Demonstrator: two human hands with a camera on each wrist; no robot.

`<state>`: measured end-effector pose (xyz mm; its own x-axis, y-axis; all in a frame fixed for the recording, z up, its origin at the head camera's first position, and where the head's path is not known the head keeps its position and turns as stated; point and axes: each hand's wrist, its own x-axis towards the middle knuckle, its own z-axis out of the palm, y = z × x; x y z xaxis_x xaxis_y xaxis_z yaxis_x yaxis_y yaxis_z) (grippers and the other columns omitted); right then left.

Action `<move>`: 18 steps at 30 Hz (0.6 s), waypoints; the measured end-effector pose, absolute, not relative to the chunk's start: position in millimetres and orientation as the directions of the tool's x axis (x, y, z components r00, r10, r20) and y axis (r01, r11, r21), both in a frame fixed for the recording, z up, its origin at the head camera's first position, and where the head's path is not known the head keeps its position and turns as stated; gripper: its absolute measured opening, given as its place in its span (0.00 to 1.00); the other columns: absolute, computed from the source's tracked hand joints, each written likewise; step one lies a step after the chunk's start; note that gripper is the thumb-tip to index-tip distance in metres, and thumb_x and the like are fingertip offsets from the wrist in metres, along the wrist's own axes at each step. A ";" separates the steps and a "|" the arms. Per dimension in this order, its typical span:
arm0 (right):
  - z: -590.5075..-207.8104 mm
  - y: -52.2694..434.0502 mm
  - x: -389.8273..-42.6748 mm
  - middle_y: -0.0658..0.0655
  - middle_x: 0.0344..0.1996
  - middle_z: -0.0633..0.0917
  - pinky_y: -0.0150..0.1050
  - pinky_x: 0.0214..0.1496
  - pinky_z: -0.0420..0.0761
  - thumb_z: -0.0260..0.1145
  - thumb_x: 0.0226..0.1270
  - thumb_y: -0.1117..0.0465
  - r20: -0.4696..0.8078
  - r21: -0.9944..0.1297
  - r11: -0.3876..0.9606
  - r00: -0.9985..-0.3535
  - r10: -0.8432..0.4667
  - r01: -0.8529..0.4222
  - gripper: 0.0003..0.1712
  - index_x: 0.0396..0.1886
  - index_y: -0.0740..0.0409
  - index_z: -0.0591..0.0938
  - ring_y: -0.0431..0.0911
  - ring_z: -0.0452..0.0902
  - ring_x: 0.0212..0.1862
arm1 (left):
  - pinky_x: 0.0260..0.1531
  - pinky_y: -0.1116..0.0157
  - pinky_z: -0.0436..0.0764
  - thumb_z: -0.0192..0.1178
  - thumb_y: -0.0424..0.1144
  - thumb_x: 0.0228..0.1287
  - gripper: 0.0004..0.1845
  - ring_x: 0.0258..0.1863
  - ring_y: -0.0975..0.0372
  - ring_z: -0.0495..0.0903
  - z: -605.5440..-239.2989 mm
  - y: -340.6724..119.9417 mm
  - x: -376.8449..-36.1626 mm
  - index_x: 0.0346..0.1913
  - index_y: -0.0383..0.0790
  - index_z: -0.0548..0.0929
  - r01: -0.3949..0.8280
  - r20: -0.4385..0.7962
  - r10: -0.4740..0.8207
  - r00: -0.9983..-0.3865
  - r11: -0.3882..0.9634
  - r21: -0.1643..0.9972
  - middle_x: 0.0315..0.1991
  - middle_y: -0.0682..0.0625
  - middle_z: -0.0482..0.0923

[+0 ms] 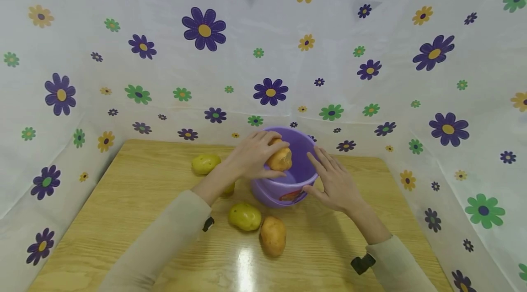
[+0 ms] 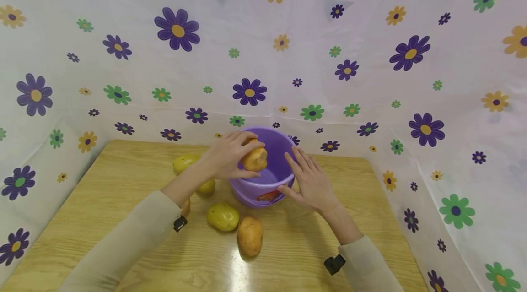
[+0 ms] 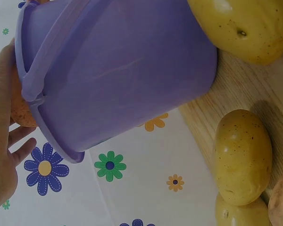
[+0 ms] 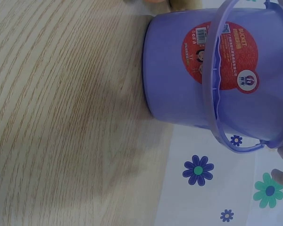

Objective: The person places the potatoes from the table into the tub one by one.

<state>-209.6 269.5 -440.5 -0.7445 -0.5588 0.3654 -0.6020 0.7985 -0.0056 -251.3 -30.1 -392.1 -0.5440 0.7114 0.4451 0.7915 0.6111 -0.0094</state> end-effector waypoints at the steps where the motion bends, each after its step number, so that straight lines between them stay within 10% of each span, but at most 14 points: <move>1: -440.3 269.6 -209.6 0.67 0.83 0.61 0.65 0.80 0.68 0.40 0.75 0.21 0.366 -0.004 0.798 -0.744 -0.560 -0.602 0.55 0.84 0.57 0.61 0.65 0.60 0.82 | 0.70 0.49 0.79 0.69 0.70 0.59 0.41 0.64 0.48 0.80 -393.0 -29.5 -252.9 0.69 0.49 0.79 0.791 0.436 0.717 -0.544 0.612 -0.020 0.64 0.43 0.80; 18: -440.6 269.9 -209.3 0.66 0.83 0.61 0.65 0.79 0.69 0.37 0.75 0.20 0.369 -0.005 0.796 -0.741 -0.561 -0.605 0.56 0.84 0.57 0.60 0.65 0.60 0.82 | 0.66 0.52 0.80 0.63 0.75 0.62 0.41 0.59 0.51 0.82 -394.0 -21.8 -264.6 0.68 0.50 0.79 0.778 0.293 0.759 -0.582 0.624 -0.071 0.59 0.47 0.81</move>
<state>-209.3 269.9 -440.6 -0.7413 -0.5609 0.3686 -0.6049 0.7963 -0.0049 -264.6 -21.8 -394.0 -0.5821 0.7586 0.2926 0.7780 0.6242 -0.0706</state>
